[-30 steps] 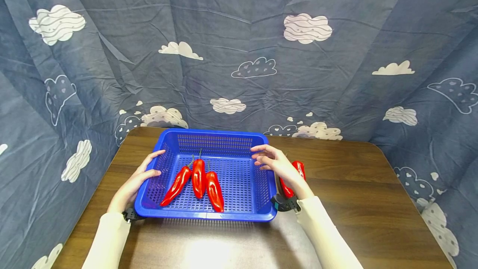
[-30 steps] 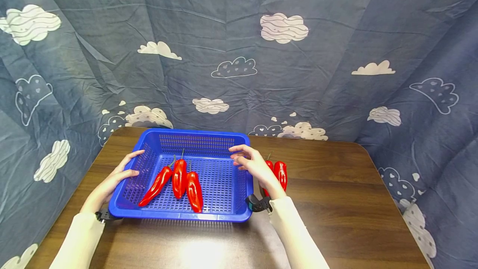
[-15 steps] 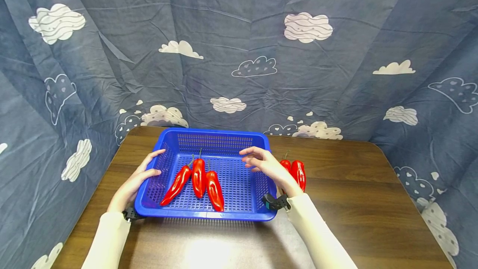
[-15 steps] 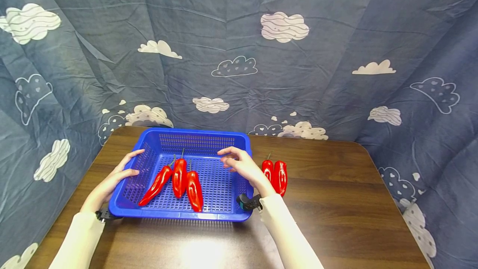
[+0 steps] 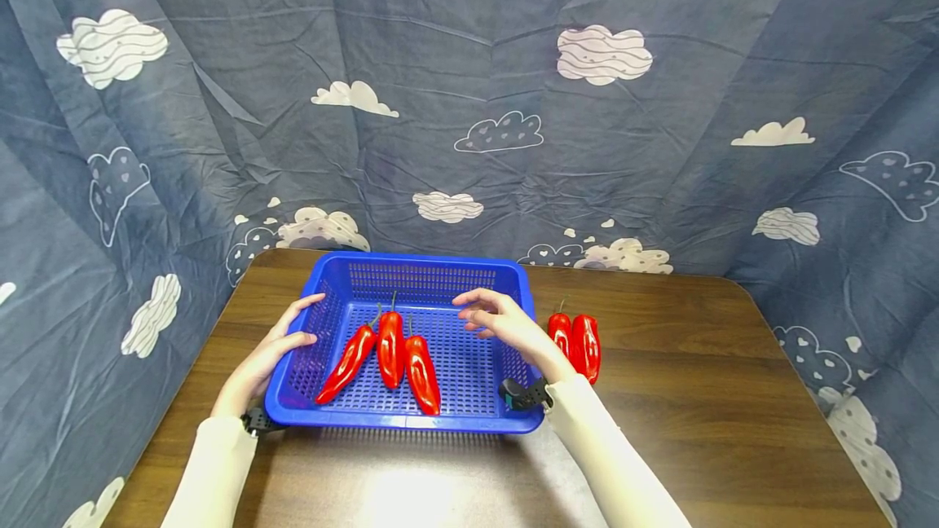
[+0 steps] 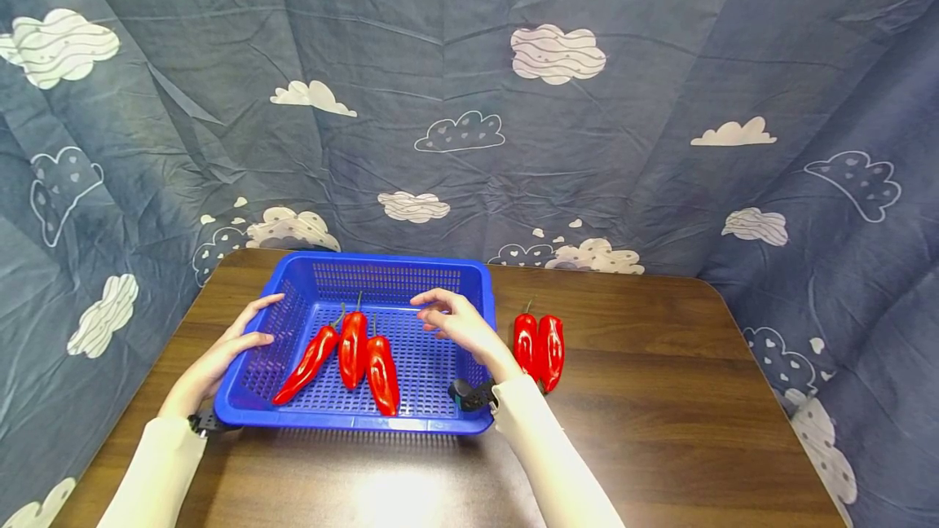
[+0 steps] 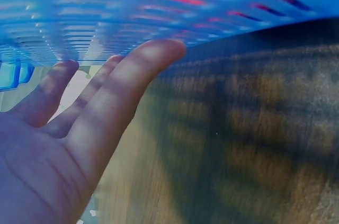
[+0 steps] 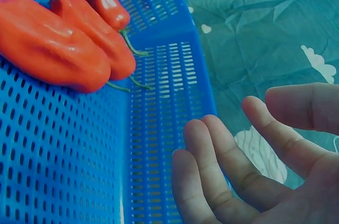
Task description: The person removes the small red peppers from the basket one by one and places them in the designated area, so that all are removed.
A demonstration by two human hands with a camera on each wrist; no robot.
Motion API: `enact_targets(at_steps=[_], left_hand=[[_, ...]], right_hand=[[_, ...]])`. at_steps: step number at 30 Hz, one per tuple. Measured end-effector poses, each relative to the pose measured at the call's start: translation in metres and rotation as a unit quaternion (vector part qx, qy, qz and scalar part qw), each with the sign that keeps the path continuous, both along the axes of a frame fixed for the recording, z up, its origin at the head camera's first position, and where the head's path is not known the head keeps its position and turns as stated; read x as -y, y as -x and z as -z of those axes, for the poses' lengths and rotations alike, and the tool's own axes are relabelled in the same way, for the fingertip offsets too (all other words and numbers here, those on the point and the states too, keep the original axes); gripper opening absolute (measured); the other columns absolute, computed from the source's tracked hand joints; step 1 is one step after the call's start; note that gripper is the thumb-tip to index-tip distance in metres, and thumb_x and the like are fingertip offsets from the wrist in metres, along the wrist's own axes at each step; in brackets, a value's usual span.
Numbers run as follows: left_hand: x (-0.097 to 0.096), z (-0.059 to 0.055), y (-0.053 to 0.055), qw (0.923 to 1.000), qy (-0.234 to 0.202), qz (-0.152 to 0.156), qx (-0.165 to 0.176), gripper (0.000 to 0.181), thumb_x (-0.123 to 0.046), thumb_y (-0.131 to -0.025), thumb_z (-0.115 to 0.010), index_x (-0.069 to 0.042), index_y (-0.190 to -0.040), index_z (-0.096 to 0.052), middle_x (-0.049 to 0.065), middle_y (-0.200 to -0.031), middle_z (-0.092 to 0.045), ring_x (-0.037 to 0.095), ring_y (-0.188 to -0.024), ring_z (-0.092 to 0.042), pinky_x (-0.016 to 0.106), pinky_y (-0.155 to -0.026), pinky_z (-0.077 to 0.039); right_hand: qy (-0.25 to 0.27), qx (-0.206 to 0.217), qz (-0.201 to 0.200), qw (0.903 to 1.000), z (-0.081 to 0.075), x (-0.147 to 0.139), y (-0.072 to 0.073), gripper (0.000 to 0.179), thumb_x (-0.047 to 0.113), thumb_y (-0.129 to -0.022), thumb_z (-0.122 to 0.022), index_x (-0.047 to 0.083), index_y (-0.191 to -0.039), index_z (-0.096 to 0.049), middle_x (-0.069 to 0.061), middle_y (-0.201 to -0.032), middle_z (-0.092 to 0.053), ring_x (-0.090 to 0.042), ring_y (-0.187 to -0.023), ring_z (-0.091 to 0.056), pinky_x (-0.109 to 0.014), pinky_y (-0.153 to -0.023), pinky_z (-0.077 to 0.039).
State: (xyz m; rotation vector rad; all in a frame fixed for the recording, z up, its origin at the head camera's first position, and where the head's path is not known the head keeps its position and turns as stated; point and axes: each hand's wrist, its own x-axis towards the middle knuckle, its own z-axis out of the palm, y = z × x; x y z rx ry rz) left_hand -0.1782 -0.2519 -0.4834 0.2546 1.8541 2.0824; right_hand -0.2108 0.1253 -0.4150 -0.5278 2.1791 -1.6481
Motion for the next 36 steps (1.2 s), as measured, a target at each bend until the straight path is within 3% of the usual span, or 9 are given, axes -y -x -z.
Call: enact_targets(at_steps=[3,9,21,36], left_hand=[[-0.001,0.0,0.0,1.0,-0.002,0.0,0.002,0.061,-0.005,-0.097,-0.043,-0.026,-0.15,-0.021,0.022,-0.147,-0.014,0.037,-0.118,-0.041,0.044,-0.086,-0.048],[-0.001,-0.001,0.0,1.0,0.001,-0.003,0.002,0.062,-0.005,-0.097,-0.043,-0.025,-0.15,-0.021,0.022,-0.147,-0.014,0.036,-0.117,-0.041,0.044,-0.086,-0.047],[-0.001,-0.001,0.0,1.0,0.001,-0.001,0.001,0.062,-0.005,-0.097,-0.043,-0.025,-0.151,-0.02,0.023,-0.148,-0.013,0.039,-0.118,-0.039,0.045,-0.086,-0.047],[-0.001,0.0,0.0,1.0,0.005,-0.001,-0.005,0.061,-0.005,-0.097,-0.043,-0.024,-0.151,-0.021,0.023,-0.147,-0.013,0.039,-0.118,-0.038,0.045,-0.086,-0.047]], right_hand=[[0.0,0.005,0.003,1.0,0.0,0.004,0.0,0.033,0.005,-0.093,-0.052,-0.008,-0.123,-0.053,-0.019,-0.107,-0.063,-0.035,-0.095,-0.063,-0.054,-0.085,-0.048],[0.004,0.015,0.002,0.9999,0.002,0.011,0.002,0.033,0.005,-0.094,-0.052,-0.009,-0.124,-0.052,-0.021,-0.108,-0.063,-0.031,-0.092,-0.064,-0.055,-0.086,-0.047],[0.009,0.04,-0.009,0.9991,0.008,0.025,0.005,0.034,0.004,-0.094,-0.051,-0.008,-0.125,-0.051,-0.032,-0.116,-0.057,-0.049,-0.103,-0.057,-0.056,-0.087,-0.046],[-0.002,0.077,-0.013,0.9969,0.014,0.039,0.008,0.035,0.005,-0.094,-0.05,-0.008,-0.127,-0.05,-0.031,-0.118,-0.057,-0.046,-0.106,-0.056,-0.055,-0.087,-0.046]])
